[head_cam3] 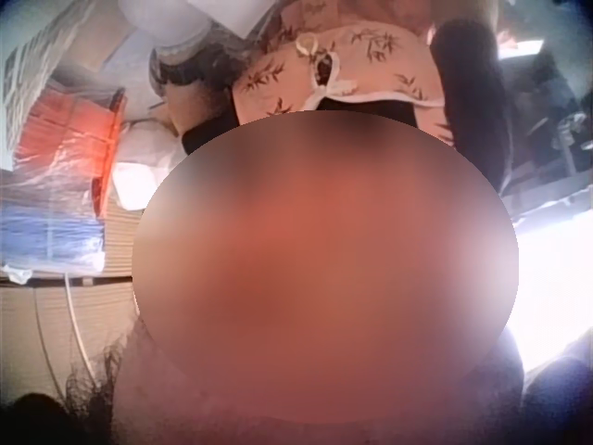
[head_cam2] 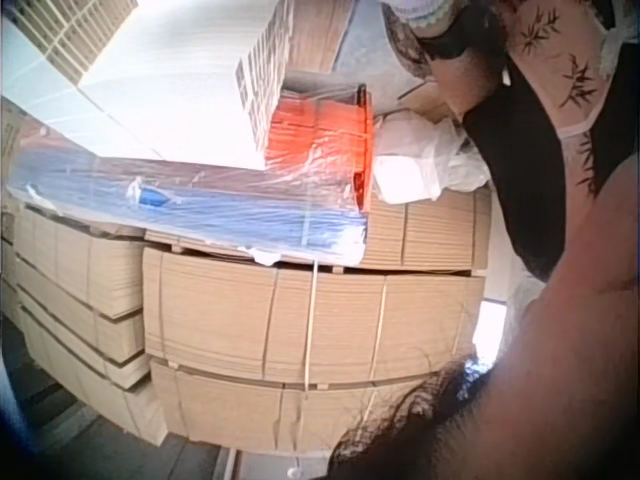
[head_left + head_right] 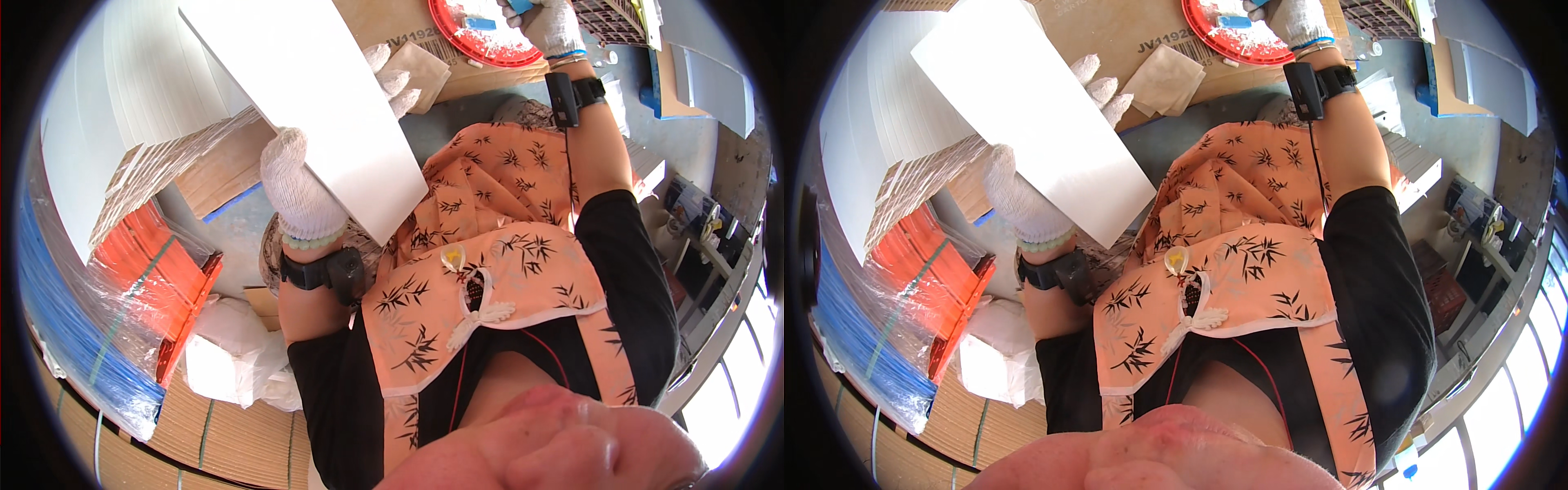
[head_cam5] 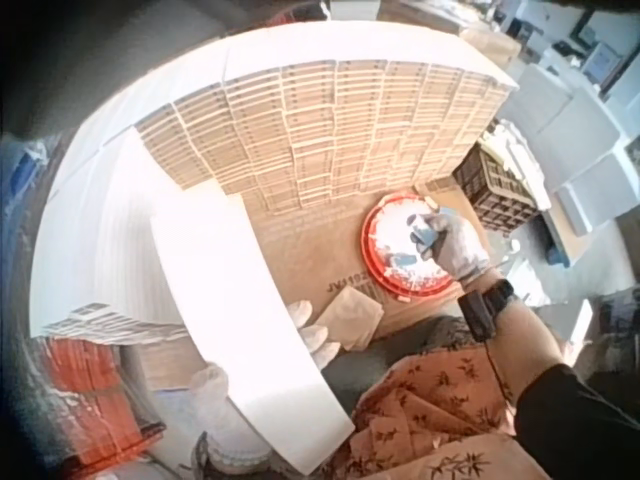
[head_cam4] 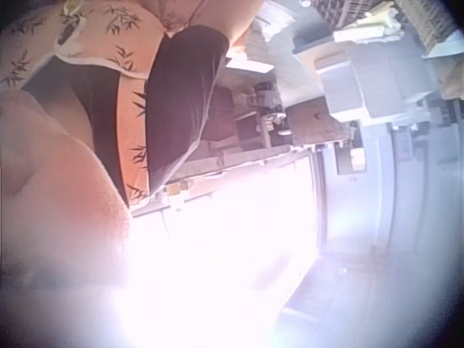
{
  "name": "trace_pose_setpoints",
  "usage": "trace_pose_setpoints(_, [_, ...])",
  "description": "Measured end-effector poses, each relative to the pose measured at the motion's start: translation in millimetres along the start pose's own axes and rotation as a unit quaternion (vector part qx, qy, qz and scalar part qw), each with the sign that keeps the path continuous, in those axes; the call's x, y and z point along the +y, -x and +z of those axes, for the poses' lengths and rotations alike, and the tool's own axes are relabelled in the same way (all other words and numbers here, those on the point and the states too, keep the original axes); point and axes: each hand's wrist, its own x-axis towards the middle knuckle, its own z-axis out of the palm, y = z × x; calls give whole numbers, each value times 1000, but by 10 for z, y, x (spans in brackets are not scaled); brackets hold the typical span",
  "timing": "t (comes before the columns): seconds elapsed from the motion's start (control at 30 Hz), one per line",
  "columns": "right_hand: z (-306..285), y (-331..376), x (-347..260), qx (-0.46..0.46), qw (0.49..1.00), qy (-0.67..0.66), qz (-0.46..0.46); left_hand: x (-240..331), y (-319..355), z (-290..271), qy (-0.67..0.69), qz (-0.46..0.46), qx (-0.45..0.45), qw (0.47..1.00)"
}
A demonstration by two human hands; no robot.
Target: Cleaning and wiping down white furniture boards using a sponge and cleaning agent.
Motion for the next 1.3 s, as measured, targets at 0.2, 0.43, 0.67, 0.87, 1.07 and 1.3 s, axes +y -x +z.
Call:
trace_pose_setpoints(0.2, [784,748,-258,-47,986,118,-108,60,-112,24,143,63,12,988])
trace_pose_setpoints(0.43, [1116,1498,-144,-291,867,313,-255,255,-129,-222,143,159,-9,977])
trace_pose_setpoints(0.67, [1088,1710,-55,-307,839,332,-302,454,-74,71,223,167,34,960])
trace_pose_setpoints(0.87, [1088,1785,-81,-308,846,334,-280,352,-145,6,371,159,-50,914])
trace_pose_setpoints(1.07, [1241,1823,-109,-322,831,343,-298,410,-32,-1,267,192,-125,936])
trace_pose_setpoints(1.3, [1254,1850,-173,-332,807,370,-319,352,-92,-81,225,209,-50,950])
